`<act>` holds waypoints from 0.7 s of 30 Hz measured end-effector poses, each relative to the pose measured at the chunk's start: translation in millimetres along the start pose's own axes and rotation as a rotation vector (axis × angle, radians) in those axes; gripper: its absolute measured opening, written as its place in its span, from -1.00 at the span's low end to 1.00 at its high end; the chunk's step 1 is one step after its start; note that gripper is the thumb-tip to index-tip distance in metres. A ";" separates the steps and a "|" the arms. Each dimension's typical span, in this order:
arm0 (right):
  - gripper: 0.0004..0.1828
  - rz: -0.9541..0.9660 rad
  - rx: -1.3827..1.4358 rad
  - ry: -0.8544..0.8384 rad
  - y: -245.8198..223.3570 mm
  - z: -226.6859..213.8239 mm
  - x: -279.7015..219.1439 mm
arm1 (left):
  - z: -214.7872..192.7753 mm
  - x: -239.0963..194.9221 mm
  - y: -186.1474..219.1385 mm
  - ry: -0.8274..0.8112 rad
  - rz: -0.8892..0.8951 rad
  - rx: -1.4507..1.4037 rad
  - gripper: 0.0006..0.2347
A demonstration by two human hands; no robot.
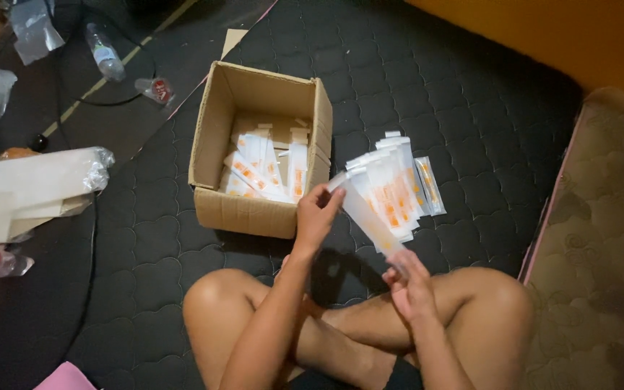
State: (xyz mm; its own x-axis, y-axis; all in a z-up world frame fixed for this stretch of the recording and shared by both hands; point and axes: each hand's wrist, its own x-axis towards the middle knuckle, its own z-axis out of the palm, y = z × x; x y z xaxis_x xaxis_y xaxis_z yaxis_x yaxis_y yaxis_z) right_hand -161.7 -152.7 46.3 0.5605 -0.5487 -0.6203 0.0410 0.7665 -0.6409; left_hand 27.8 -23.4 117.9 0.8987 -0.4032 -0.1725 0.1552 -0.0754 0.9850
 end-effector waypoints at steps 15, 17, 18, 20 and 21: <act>-0.90 -0.118 -0.017 -0.207 50.9 58.6 44.4 | 23.9 -28.4 -92.4 0.007 -0.044 -0.146 -0.88; -0.91 -0.126 -0.039 -0.197 46.2 62.5 41.8 | 15.8 -24.7 -95.1 0.021 -0.036 -0.145 -0.90; -0.91 -0.128 -0.066 -0.182 45.0 63.3 39.2 | 11.2 -24.7 -97.5 0.038 -0.036 -0.148 -0.91; -0.88 -0.122 -0.112 -0.185 31.8 58.5 41.7 | 1.0 -32.5 -80.1 0.060 -0.047 -0.143 -0.91; -0.84 -0.117 -0.156 -0.189 25.3 55.7 43.2 | -3.8 -36.4 -71.8 0.081 -0.054 -0.138 -0.92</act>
State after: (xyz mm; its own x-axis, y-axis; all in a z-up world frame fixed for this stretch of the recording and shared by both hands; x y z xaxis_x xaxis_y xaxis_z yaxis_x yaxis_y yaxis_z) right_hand -90.4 -138.5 28.5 0.7045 -0.5473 -0.4518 -0.0051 0.6327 -0.7744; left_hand -14.4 0.1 53.5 0.9169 -0.3264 -0.2297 0.2539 0.0330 0.9667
